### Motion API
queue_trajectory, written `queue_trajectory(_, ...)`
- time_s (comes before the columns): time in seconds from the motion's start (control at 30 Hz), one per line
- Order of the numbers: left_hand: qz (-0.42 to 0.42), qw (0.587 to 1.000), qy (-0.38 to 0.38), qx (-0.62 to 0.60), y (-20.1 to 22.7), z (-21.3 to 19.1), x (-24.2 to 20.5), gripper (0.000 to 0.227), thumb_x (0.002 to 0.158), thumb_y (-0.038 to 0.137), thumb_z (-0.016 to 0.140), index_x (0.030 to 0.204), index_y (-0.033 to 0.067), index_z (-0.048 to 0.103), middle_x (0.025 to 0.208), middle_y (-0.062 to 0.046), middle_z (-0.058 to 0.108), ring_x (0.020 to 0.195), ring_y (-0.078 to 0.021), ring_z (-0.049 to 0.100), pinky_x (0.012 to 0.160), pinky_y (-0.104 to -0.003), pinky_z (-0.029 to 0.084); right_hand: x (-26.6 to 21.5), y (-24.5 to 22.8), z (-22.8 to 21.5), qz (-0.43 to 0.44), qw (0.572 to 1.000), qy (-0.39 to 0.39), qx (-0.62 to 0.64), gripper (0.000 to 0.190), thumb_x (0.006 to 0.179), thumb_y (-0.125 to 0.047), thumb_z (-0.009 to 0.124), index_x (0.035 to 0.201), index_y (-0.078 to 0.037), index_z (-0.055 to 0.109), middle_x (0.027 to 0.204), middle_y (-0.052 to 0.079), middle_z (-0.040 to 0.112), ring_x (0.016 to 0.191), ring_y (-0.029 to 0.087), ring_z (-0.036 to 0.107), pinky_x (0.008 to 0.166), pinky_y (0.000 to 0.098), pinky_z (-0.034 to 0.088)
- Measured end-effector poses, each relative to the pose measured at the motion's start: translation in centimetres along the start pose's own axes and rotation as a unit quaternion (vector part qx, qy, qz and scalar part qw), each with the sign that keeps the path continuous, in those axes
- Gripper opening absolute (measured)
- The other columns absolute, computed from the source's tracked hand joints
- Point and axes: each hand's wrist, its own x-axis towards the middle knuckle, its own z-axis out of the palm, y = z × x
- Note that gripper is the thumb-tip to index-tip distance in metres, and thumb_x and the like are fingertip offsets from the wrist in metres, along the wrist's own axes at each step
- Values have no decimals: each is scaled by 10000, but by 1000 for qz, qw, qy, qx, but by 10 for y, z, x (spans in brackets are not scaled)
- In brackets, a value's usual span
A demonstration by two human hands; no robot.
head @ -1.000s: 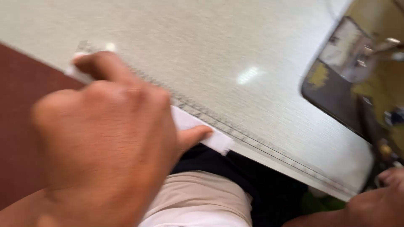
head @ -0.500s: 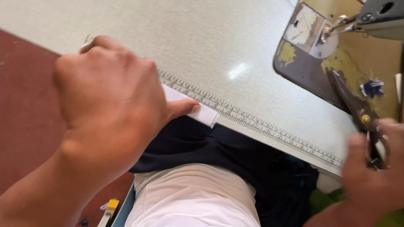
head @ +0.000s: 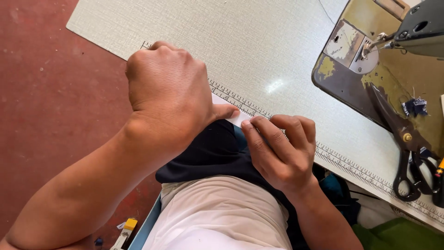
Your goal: The person cuts a white fabric piece into a long strip using shears, then measures and marks the strip with a ruler and pencil, and finally trims the marked section. The person works on their lap while seated.
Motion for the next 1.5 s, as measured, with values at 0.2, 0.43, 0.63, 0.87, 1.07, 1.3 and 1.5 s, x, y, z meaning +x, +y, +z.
queue_trajectory(0.2, 46, 996, -55, -56, -64, -37, -58, 897, 729, 1192, 414, 744, 353, 729, 892, 86, 726, 863, -276, 737, 652, -399, 506, -5, -8, -66, -4, 999, -54, 6, 115, 992, 0, 661, 1046, -6, 762, 1107, 92, 711, 858, 231, 609, 776, 388, 442)
queue_trajectory(0.43, 545, 625, 90, -552, -16, -9, -61, 469, 959, 445, 521, 1120, 66, 746, 984, -84, 767, 877, -260, 723, 772, -392, 530, -36, -5, -88, -115, 980, 160, -39, 174, 882, -84, 759, 842, -249, 717, 833, -120, 626, 717, 71, 471, 621, 300, 345)
queue_trajectory(0.63, 574, 454, -97, -674, 15, -8, -61, 233, 899, 307, 710, 933, 80, 752, 821, 4, 740, 729, -82, 647, 665, -224, 542, -40, -18, -118, -27, 995, 94, -14, 286, 897, 34, 802, 946, -231, 708, 967, -72, 568, 817, 89, 500, 689, 323, 442)
queue_trajectory(0.87, 474, 449, 86, -752, 34, -15, -76, 135, 937, 182, 734, 883, 59, 719, 729, 0, 653, 649, -94, 513, 615, -252, 436, -61, -8, -72, 71, 970, 224, 67, 210, 1015, -199, 645, 1109, -17, 600, 1037, 227, 624, 802, 337, 595, 655, 443, 550)
queue_trajectory(1.07, 263, 475, 295, -786, 47, -29, -83, 76, 967, 58, 708, 915, 22, 664, 829, -57, 672, 712, -122, 593, 673, -247, 523, -62, -60, -45, 447, 799, 13, 402, 354, 988, -340, 638, 1020, 10, 685, 853, -20, 650, 829, 54, 540, 724, 227, 480)
queue_trajectory(1.3, 185, 368, 229, -882, 61, -33, -82, 111, 990, 136, 688, 983, 50, 620, 876, -39, 649, 831, -164, 700, 706, -230, 592, -67, -63, -50, 406, 786, 12, 465, 379, 1068, -256, 480, 939, 25, 701, 802, 142, 740, 704, 223, 749, 687, 311, 634)
queue_trajectory(1.5, 177, 295, 143, -928, 71, -43, -94, 238, 1024, 314, 564, 1038, 94, 475, 833, -45, 580, 729, -266, 778, 521, -260, 609, -73, -62, -39, 371, 816, 0, 443, 424, 1062, -259, 476, 737, -45, 646, 637, 54, 683, 574, 152, 663, 571, 272, 541)
